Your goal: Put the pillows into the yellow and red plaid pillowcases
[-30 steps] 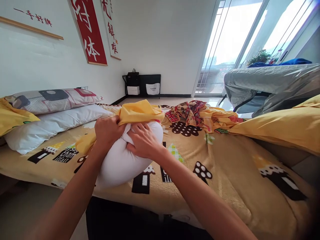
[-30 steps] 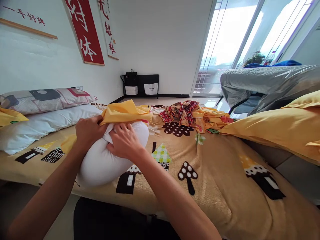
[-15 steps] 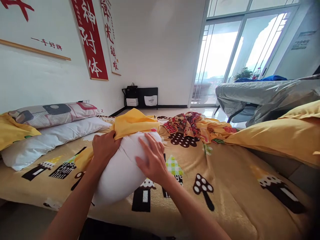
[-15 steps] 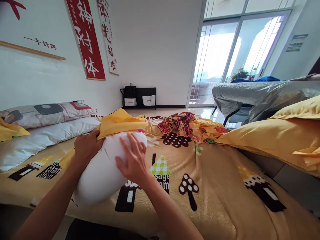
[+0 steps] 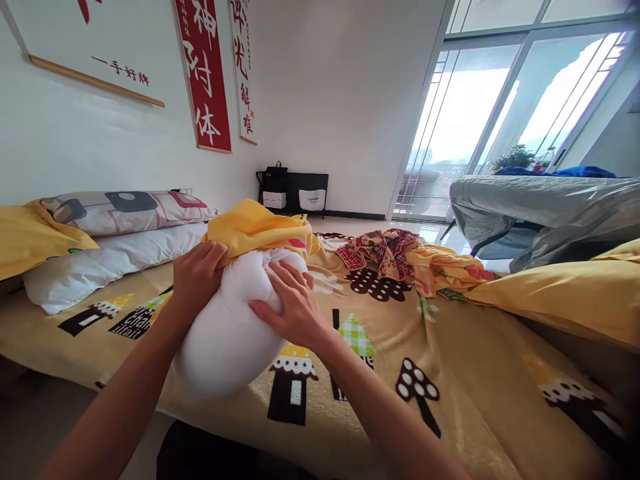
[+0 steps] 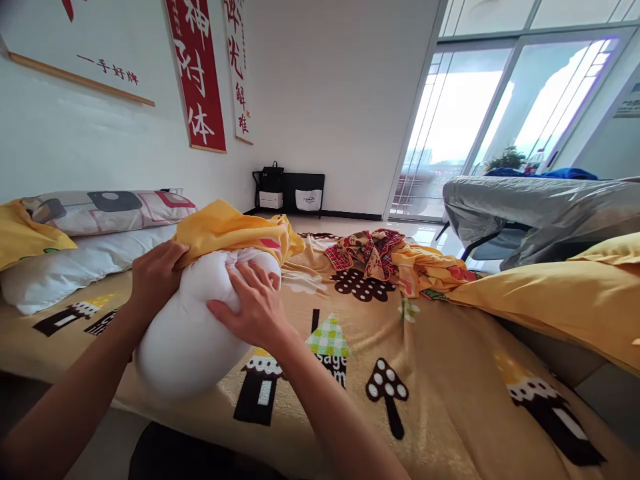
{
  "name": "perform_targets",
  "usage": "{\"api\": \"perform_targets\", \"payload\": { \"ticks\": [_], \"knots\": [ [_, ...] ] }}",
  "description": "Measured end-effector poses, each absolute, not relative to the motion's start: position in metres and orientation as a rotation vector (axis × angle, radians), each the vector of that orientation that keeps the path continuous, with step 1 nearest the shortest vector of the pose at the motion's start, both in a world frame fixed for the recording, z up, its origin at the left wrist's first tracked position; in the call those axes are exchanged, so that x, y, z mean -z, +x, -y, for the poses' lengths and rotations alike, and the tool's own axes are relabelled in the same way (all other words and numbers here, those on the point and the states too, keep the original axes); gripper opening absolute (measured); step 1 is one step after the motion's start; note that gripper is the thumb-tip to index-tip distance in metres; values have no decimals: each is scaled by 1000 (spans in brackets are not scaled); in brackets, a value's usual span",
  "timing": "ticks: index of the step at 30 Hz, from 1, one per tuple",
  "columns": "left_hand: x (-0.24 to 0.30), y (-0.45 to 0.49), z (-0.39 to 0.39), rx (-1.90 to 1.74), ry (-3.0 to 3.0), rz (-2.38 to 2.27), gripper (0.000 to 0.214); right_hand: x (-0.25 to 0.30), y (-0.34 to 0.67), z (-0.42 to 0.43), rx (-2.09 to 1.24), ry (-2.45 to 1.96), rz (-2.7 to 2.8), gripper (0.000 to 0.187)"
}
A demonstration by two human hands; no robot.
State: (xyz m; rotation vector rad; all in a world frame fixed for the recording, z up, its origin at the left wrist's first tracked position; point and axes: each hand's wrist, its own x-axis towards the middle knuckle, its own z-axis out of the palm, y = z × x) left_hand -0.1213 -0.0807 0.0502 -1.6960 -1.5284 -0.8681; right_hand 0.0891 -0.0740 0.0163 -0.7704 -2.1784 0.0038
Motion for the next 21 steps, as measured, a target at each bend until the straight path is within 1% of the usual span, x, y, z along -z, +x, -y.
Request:
{"api": "perform_targets", "payload": {
  "ticks": [3, 6, 9, 13, 17, 21],
  "knots": [
    [-51, -134, 78, 991, -1702, 1561, 18, -26, 74, 71, 22, -712, 2257, 49],
    [-53, -138, 76, 1028, -1739, 1664, 15, -31, 64, 64, 94, -726, 2320, 42],
    [-55, -134, 77, 979, -1774, 1687, 15, -29, 53, 56, 198, -793, 2334, 38],
    [-54, -126, 82, 803, -1799, 1630, 13, -22, 38, 44, 290, -899, 2269, 36],
    [-46, -122, 85, 700, -1781, 1560, 13, -10, 39, 39, 219, -939, 2086, 34],
    [-37, -111, 77, 735, -1795, 1522, 12, 22, 69, 53, 112, -837, 1896, 44]
  ]
}}
